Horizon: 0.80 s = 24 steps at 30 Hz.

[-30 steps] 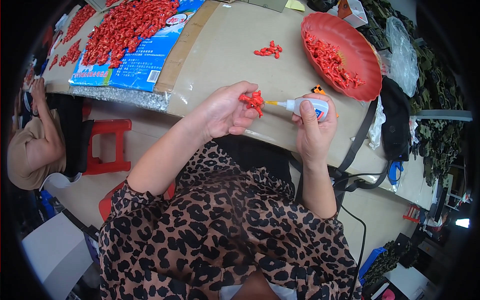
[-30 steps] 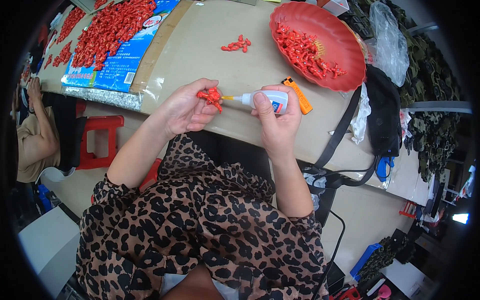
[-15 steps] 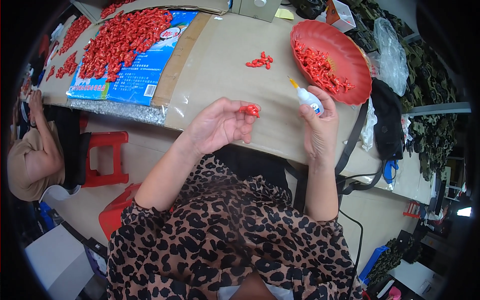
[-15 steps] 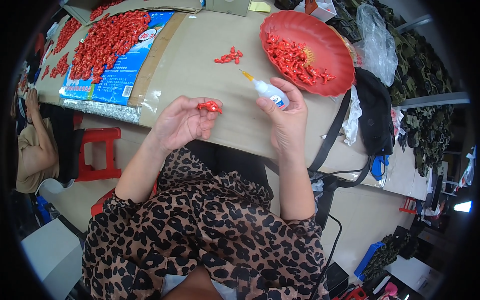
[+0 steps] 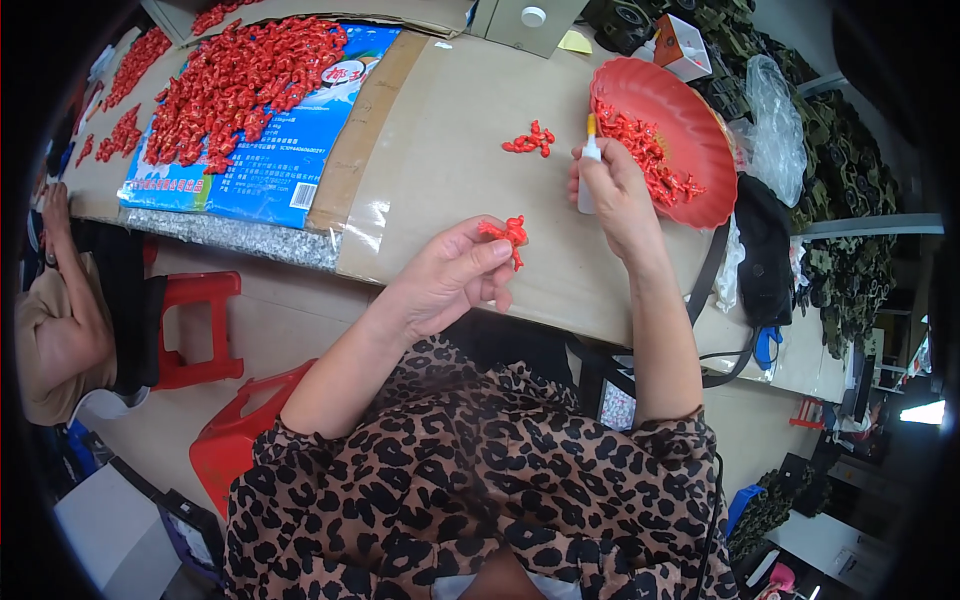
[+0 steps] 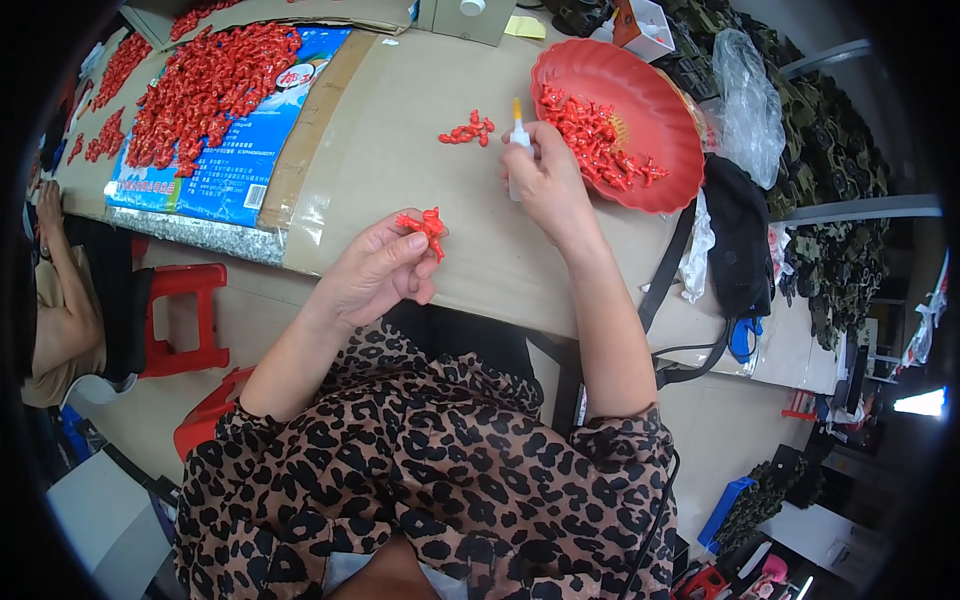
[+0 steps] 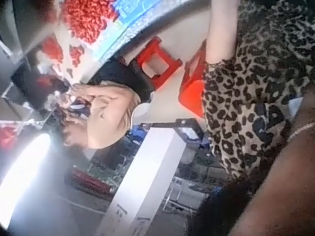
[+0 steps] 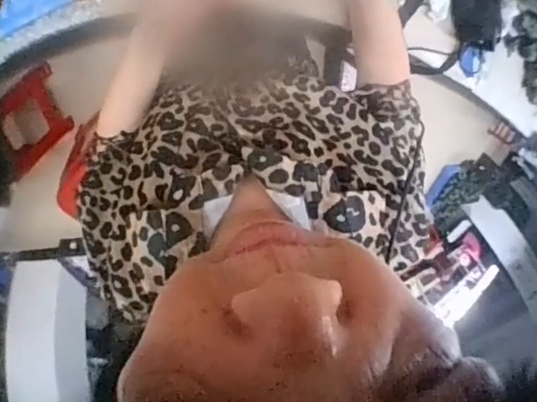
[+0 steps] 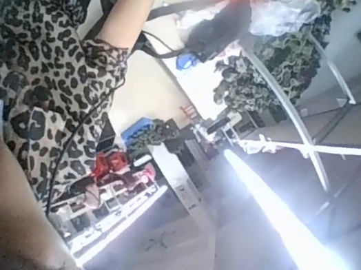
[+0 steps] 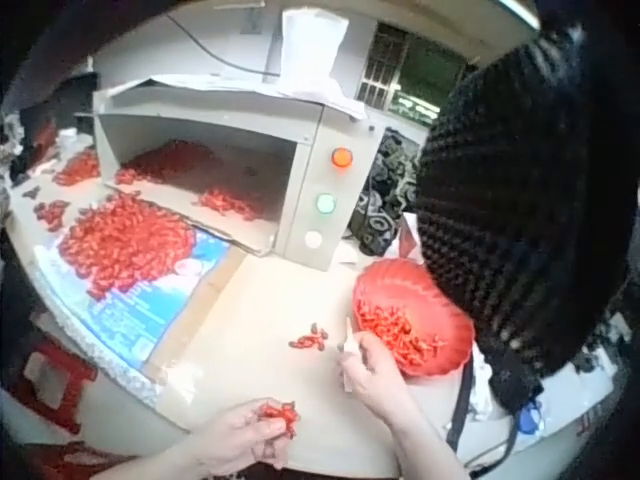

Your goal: The person applies glue from a bottle onto small plastic toy parts and joins them together by hand at a workbench.

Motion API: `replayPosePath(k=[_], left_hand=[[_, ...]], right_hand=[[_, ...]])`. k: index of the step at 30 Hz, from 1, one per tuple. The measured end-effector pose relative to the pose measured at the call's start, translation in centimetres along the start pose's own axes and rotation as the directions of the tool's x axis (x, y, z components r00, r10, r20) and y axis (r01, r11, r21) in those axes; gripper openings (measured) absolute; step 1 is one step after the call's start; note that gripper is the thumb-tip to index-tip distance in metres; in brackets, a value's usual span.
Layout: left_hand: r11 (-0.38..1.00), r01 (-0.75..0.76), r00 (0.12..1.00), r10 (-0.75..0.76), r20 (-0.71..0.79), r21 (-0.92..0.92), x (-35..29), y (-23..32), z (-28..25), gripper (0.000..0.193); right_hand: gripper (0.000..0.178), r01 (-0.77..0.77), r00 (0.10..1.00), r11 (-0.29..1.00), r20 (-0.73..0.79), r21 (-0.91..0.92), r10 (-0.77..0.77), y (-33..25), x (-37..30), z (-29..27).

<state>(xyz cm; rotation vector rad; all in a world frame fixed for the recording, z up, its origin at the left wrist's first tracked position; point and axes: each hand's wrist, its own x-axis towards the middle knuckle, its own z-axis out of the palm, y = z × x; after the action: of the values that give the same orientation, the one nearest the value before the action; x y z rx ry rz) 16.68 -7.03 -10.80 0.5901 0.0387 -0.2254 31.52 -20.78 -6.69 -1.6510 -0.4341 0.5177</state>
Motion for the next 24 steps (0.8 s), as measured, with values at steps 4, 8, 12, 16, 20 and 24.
replayPosePath(k=[4,8,12,16,20,24], left_hand=[[0.999,-0.020,1.000,0.021,-0.013,0.047,0.1,-0.1,0.1,0.012],[0.998,-0.031,1.000,0.031,0.001,0.053,0.1,-0.1,0.0,0.012],[0.998,-0.042,0.999,0.041,0.019,0.048,0.3,-0.2,0.1,0.013],[0.996,-0.063,0.998,0.062,0.033,0.056,0.3,0.0,0.2,0.015],[0.997,-0.066,0.998,0.066,0.002,0.046,0.4,-0.2,0.3,0.018],[0.993,-0.106,0.992,0.110,-0.067,0.053,0.1,-0.1,0.8,0.023]], right_hand=[[0.028,-0.069,0.987,0.834,-0.160,-0.547,-0.023,0.1,2.2,0.9],[0.030,-0.162,0.971,0.637,-0.236,-0.754,-0.032,-0.4,2.9,2.2],[0.031,-0.151,0.978,0.597,-0.208,-0.788,-0.029,-0.5,3.2,2.6],[0.027,-0.133,0.986,0.630,-0.166,-0.766,0.006,-0.5,3.1,2.3],[0.019,-0.134,0.985,0.714,-0.171,-0.688,0.020,-0.4,2.3,1.7],[0.015,-0.117,0.991,0.899,-0.110,-0.421,0.078,0.3,1.0,0.8]])
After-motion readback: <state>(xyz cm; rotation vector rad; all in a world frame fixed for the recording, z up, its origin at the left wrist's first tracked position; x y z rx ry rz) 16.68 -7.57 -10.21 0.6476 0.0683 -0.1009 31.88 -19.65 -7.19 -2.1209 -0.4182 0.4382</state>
